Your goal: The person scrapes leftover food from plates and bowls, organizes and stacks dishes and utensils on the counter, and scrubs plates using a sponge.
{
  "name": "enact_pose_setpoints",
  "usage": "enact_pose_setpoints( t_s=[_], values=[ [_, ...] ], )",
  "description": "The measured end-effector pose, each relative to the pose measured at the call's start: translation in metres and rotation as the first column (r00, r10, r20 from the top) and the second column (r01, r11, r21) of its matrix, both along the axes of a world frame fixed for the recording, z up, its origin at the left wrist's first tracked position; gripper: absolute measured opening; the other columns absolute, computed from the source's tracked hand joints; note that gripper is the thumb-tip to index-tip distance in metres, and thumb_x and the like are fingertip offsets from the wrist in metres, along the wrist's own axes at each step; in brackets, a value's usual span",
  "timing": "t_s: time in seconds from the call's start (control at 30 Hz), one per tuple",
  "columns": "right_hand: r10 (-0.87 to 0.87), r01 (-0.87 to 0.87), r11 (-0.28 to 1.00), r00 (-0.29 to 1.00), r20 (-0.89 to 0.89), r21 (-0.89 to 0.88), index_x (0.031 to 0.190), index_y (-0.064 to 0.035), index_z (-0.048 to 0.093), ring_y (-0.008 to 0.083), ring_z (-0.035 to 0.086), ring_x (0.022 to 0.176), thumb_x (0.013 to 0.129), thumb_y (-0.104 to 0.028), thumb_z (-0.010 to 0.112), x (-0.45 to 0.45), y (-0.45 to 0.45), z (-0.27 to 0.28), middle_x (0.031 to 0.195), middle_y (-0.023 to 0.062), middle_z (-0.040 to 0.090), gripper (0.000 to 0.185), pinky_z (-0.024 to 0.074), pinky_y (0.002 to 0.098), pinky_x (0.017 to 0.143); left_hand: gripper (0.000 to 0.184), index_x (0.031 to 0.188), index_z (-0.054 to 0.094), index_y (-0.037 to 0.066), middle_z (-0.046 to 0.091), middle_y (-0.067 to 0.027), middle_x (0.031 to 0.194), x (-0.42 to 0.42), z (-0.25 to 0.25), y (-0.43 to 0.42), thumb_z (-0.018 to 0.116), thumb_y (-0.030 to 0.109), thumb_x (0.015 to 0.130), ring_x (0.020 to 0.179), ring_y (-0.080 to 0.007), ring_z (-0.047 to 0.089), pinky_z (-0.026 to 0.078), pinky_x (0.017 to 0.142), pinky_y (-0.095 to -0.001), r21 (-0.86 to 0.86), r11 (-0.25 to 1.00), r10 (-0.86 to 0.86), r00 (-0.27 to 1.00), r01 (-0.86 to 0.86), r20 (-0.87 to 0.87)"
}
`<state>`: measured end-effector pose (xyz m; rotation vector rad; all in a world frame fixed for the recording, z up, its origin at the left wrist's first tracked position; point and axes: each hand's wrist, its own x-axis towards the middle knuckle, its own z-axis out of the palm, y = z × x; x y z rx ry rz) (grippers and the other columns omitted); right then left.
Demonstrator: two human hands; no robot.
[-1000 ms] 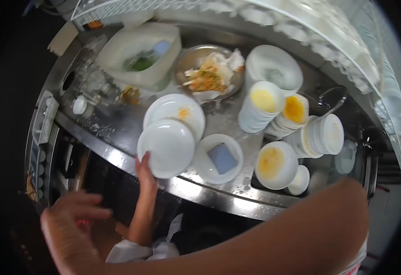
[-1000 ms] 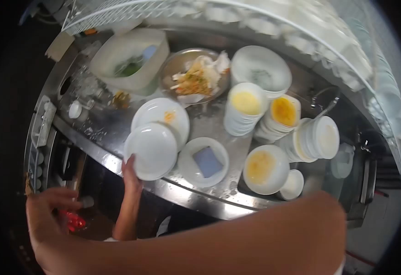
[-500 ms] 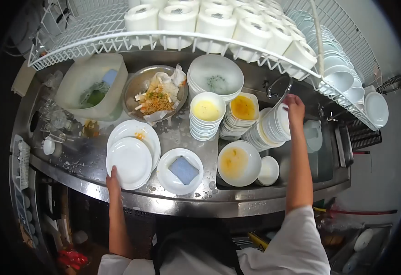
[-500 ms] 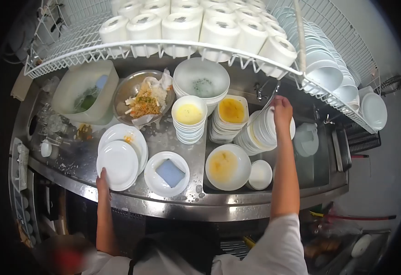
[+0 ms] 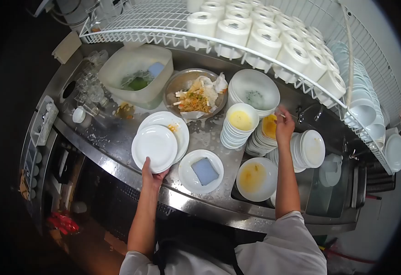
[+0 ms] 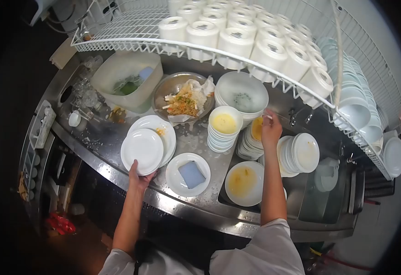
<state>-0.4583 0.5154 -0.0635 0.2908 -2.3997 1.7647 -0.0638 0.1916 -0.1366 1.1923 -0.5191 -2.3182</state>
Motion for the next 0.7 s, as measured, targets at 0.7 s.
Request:
enact_pose_setpoints(
  t_s=[0.7],
  values=[
    [0.389, -0.160, 0.748, 0.892, -0.231, 0.644, 0.129, -0.0061, 0.060, 0.0396, 0.064, 0.093, 0.079, -0.021, 0.071, 0.255, -0.129, 0.042, 0.100, 0.0198, 0.065, 0.053, 0.0527, 0.0481, 0.080, 0.049, 0.123, 0.057, 0.003, 0.071, -0.0216, 0.098, -0.006, -0.016, -0.171, 0.079, 0.020, 0.083, 0.092, -0.0400, 0.068, 0.052, 0.083, -0.0457, -0.823, 0.134, 0.393, 0.732, 0.553, 0.556]
  ],
)
